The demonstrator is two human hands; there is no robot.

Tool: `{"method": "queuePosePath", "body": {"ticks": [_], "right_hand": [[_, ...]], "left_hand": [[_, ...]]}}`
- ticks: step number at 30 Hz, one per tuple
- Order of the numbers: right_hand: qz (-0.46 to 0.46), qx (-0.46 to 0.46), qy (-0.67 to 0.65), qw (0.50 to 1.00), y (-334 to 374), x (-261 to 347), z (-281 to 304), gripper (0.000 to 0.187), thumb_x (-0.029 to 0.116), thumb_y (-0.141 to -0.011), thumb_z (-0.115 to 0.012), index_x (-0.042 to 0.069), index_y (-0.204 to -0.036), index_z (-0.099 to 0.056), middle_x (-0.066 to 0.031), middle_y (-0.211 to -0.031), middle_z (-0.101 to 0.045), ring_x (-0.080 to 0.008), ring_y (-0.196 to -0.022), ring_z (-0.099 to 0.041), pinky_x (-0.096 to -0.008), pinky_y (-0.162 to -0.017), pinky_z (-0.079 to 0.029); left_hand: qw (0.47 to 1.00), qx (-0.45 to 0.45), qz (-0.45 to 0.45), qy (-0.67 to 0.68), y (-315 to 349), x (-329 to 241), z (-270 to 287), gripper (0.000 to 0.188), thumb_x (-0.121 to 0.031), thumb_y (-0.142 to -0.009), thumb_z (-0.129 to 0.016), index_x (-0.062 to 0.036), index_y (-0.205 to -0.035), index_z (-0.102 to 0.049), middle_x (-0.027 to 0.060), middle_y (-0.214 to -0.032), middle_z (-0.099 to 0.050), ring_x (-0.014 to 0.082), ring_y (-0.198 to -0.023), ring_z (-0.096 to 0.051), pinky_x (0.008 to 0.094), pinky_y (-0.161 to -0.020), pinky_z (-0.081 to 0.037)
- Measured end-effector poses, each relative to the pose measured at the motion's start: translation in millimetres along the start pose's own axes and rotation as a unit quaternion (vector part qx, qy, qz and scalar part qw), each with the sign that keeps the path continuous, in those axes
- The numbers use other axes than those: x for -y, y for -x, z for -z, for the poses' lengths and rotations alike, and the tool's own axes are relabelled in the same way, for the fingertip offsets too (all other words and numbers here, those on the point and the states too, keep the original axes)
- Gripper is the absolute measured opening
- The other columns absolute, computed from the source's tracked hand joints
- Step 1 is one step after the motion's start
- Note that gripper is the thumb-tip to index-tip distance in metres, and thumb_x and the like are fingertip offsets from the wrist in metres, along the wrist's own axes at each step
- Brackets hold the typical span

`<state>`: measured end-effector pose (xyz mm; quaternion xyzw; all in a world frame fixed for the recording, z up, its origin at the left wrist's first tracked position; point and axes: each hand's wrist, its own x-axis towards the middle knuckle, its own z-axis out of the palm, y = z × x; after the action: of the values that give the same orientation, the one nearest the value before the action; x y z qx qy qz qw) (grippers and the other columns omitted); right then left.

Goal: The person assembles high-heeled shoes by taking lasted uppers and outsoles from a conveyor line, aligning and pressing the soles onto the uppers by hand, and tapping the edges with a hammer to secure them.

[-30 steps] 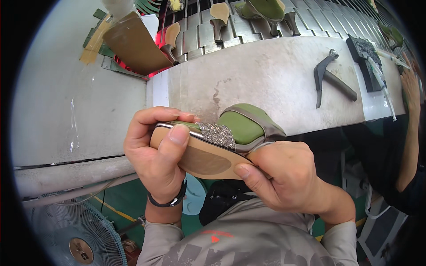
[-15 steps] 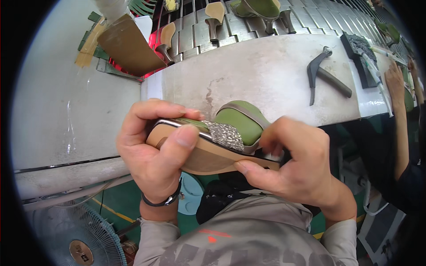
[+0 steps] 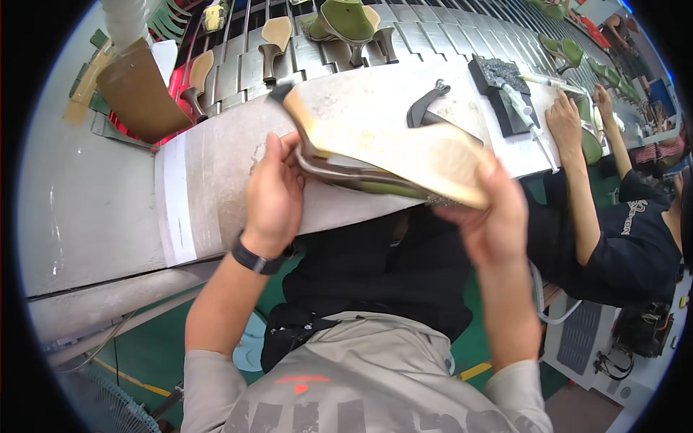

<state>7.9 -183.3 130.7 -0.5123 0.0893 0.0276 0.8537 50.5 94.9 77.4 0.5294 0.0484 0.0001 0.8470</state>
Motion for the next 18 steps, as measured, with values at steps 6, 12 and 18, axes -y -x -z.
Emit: {"method": "queuePosePath", "body": {"ticks": [6,12,18], "right_hand": [[0.018,0.103,0.186,0.977,31.7,-49.3,5.7,0.036,0.006,-0.094,-0.075,-0.005,-0.125,-0.060,-0.0142,-0.115,-0.073,-0.0179,-0.104,-0.071,-0.0327,-0.091,-0.059],[0.177,0.205,0.396,0.877,-34.5,4.6,-87.4,0.062,0.005,-0.080,-0.087,0.004,-0.137,-0.063,-0.0012,-0.088,-0.066,-0.0060,-0.072,-0.061,-0.0233,-0.062,-0.049],[0.443,0.267,0.533,0.670,-23.2,14.5,-117.1,0.033,0.000,-0.077,-0.086,0.002,-0.109,-0.078,-0.0082,-0.075,-0.068,-0.0211,-0.059,-0.064,-0.0293,-0.053,-0.050]], "left_hand": [[0.968,0.071,-0.144,-0.195,-48.0,-36.5,3.4,0.063,-0.044,-0.117,-0.032,0.0035,-0.104,-0.073,0.0124,-0.101,-0.075,0.0176,-0.090,-0.071,0.0340,-0.085,-0.056],[0.926,0.237,-0.178,-0.236,-56.1,-34.7,-2.3,0.065,-0.041,-0.117,-0.034,0.0078,-0.101,-0.074,0.0152,-0.102,-0.074,0.0206,-0.096,-0.068,0.0344,-0.094,-0.052],[0.954,0.217,-0.136,-0.157,-48.6,-33.3,13.1,0.068,-0.046,-0.117,-0.034,0.0061,-0.101,-0.074,0.0125,-0.098,-0.073,0.0177,-0.091,-0.065,0.0316,-0.087,-0.051]]}}
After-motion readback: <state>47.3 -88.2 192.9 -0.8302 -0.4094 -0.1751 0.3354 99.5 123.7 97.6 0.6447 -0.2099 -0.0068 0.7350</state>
